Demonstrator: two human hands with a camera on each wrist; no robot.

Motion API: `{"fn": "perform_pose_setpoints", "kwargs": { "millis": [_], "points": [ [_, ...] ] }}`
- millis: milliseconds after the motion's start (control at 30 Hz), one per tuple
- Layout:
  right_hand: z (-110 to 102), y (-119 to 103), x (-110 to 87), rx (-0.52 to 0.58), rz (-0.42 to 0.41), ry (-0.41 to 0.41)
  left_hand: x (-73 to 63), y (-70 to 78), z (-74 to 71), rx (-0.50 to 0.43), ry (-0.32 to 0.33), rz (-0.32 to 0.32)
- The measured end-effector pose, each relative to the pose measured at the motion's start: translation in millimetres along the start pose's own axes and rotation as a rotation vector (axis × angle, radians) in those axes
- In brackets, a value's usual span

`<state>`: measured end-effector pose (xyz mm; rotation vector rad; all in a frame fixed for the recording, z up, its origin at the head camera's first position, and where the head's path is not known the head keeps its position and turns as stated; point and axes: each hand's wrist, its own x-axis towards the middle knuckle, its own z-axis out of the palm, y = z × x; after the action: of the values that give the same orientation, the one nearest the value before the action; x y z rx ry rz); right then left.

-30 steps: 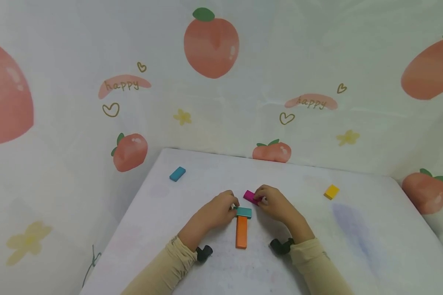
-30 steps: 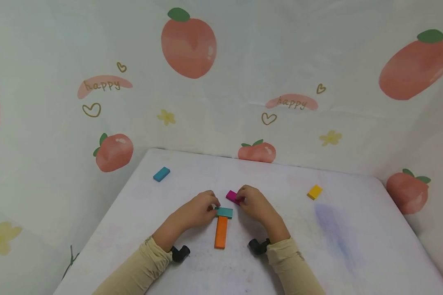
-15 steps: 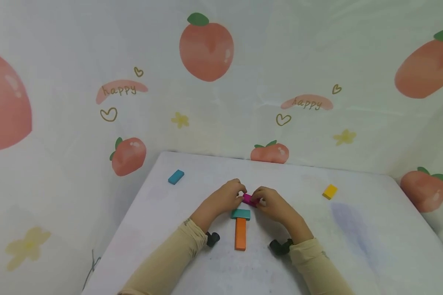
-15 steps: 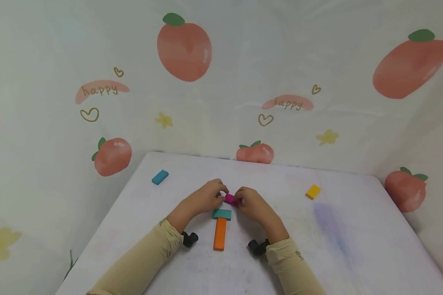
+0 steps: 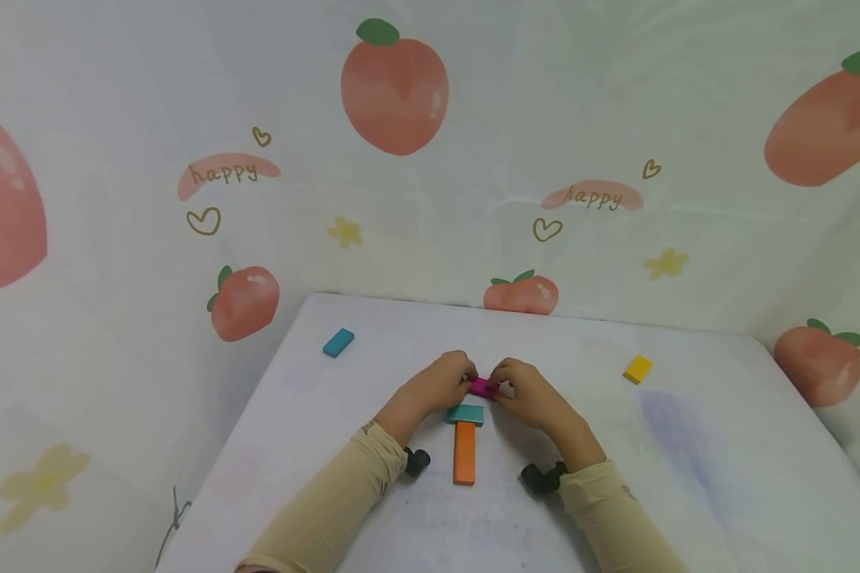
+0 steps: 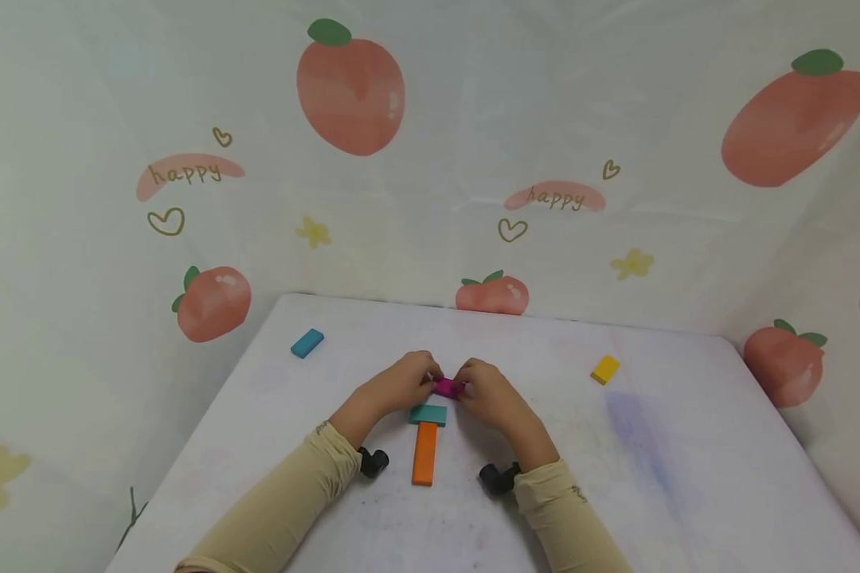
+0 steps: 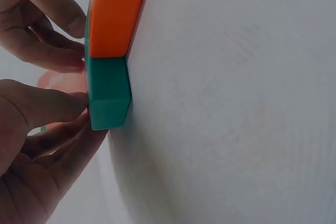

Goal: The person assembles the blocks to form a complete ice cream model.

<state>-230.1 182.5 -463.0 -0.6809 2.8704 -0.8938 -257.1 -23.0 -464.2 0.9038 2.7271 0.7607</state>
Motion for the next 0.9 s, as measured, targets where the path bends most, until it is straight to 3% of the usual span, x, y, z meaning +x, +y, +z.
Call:
{"fn": "perform_pose_setpoints", "kwargs": {
  "millis": [167,800,833,900],
  "points": [
    [0,-1,0.0,0.013,0.024,-0.018,-2.5,-0.1,-1.4,-0.006,-0.006,-0.017],
    [6,-11,-0.8,0.036,-0.054,-0.087,-29.7,-6.7,-5.9,-0.034,0.033,0.022],
    [6,-12,-0.8,0.032,-0.055,-0.089,-28.7,-14.6,-0.6,-0.028,0.046,0.041],
    [6,-12,-0.6,0.026,-0.058,-0.093,-31.1,-14.3,-0.7,-0.030,0.052,0.042]
  ]
}}
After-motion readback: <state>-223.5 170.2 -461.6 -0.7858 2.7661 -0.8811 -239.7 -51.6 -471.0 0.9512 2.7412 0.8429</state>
